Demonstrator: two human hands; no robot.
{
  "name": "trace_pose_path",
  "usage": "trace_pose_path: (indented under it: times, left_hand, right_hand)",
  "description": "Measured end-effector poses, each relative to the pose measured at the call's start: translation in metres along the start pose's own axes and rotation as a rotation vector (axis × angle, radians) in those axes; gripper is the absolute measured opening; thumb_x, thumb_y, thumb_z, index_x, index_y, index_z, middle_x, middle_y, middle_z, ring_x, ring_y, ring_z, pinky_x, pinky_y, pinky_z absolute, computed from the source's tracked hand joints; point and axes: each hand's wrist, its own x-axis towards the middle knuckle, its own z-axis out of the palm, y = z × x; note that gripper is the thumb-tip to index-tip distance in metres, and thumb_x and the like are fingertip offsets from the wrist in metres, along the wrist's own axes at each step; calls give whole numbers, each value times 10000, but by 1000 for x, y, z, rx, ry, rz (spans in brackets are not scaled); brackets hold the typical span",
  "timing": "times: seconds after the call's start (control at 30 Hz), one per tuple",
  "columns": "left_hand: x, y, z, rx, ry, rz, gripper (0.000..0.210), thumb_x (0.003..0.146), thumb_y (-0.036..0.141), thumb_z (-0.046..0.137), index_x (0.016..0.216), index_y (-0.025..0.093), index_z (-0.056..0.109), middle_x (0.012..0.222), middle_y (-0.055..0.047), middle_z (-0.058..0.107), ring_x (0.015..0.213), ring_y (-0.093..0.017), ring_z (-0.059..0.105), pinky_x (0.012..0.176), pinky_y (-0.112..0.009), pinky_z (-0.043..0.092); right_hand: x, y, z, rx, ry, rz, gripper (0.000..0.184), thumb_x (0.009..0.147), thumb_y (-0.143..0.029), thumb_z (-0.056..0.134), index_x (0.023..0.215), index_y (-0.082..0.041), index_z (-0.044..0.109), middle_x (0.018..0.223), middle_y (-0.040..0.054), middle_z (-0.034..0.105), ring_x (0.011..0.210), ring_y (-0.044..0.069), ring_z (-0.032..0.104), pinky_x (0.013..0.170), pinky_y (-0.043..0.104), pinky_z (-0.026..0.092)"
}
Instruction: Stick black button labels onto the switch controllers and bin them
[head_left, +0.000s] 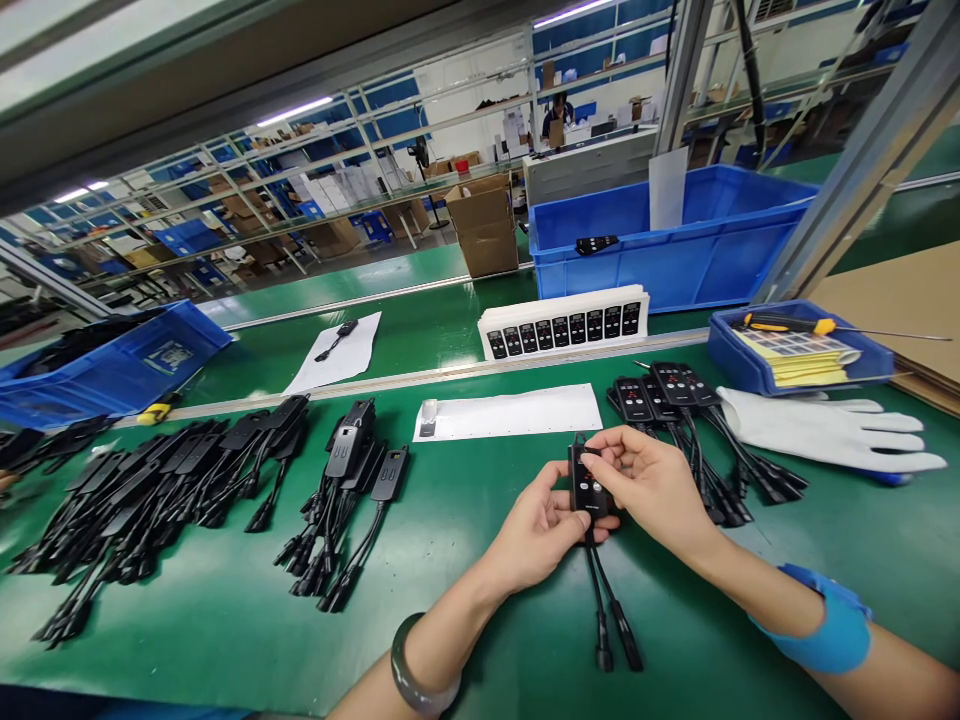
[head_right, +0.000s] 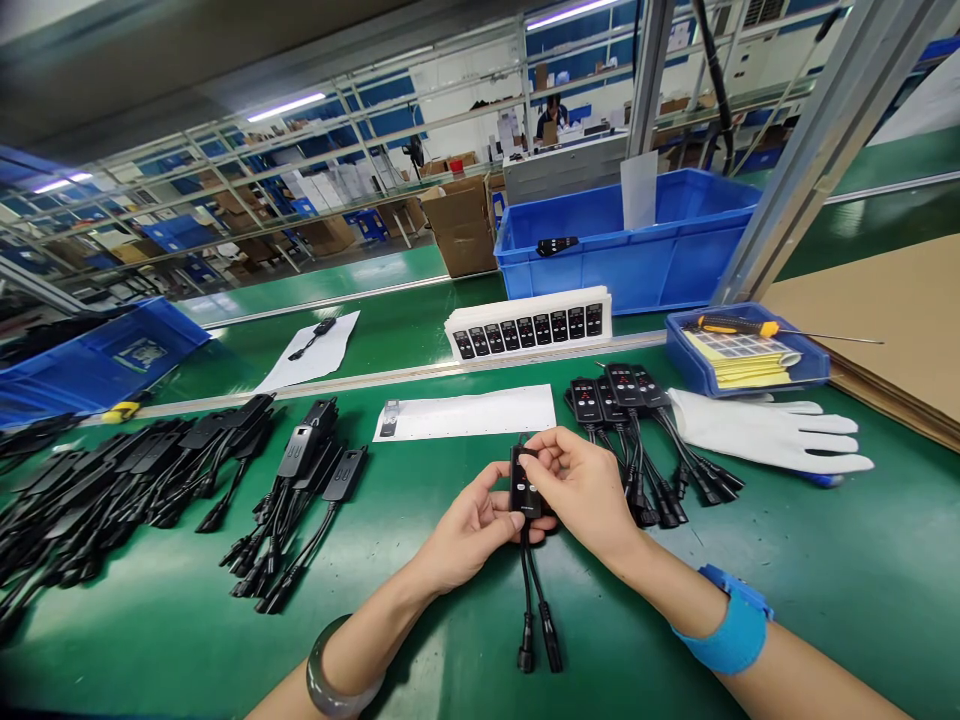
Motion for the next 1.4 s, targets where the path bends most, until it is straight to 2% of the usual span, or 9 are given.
trace_pose_path:
  times: [0.13,0.23,0.4,0.67,0.77,0.9,1.1,1.3,1.4]
  left_hand:
    - [1,-2,-3,-50,5,1,479,737,366,726,1044,171,414,924,-116,674,862,-244,676,814,-377,497]
    - [2,-3,-7,-114,-3,-5,447,737,310,730,1032,181,420,987,-123,673,899,-269,673,824,-398,504]
    - [5,-5,-13,-210,24,-23,318,858,441,553,983,166,455,817,-81,683,735,-245,699,652,-329,550]
    - [8,-3,-16,-167,150,-1,334,857,456,539,1022,169,490,858,-78,677,702,-190,686,487,-195,488]
    - [8,-1,-15,-126,161,13,391,853,484,533,1091,177,485,888,-77,675,721,-191,683,556,-239,523]
    - [8,-2,-13,-47,146,21,416,836,478,569,1106,189,439,815,-47,676,665,-182,681,605,-279,542]
    - [9,-8,-13,105,137,37,397,837,489,559,1062,189,429,749,-19,661,560,-142,646,547,-248,522]
    - [13,-3,-13,-95,166,97,451,859,517,498,1152,183,426,854,-55,658,677,-158,654,620,-260,511]
    - [14,1,-20,2,72,135,579,899,578,339,1321,183,324,866,-88,660,727,-197,659,685,-339,517]
  right_hand:
    - [5,8,-4,-88,5,-26,376,781,-405,675,1060,-207,519,654,-47,511,536,135,520,509,250,447]
    - [9,14,-5,-154,-65,14,387,794,-462,642,1051,-210,500,665,-50,483,534,137,513,508,257,441]
    - [5,15,2,-179,-211,-36,416,820,-406,596,1162,-207,468,746,-25,502,587,146,508,561,277,459]
    - [-9,11,13,-60,-391,-26,940,665,-303,759,1437,-231,227,1143,90,565,875,233,602,742,358,524]
    - [-9,11,13,70,-414,7,780,793,-342,628,1449,-229,219,1156,87,582,913,227,614,761,362,532]
    - [-7,13,13,-64,-300,-75,487,934,-357,366,1396,-206,354,1056,68,635,941,224,603,823,379,493]
    - [-10,17,18,-225,-243,-129,470,940,-322,321,1382,-165,345,925,62,658,745,216,627,686,345,508]
    - [-15,13,20,-375,-219,-292,668,910,-356,463,1474,-206,139,1267,135,526,1039,268,590,789,396,543]
    - [-9,13,14,-453,-184,-387,591,906,-321,465,1441,-211,238,1317,127,494,1126,270,544,854,406,530]
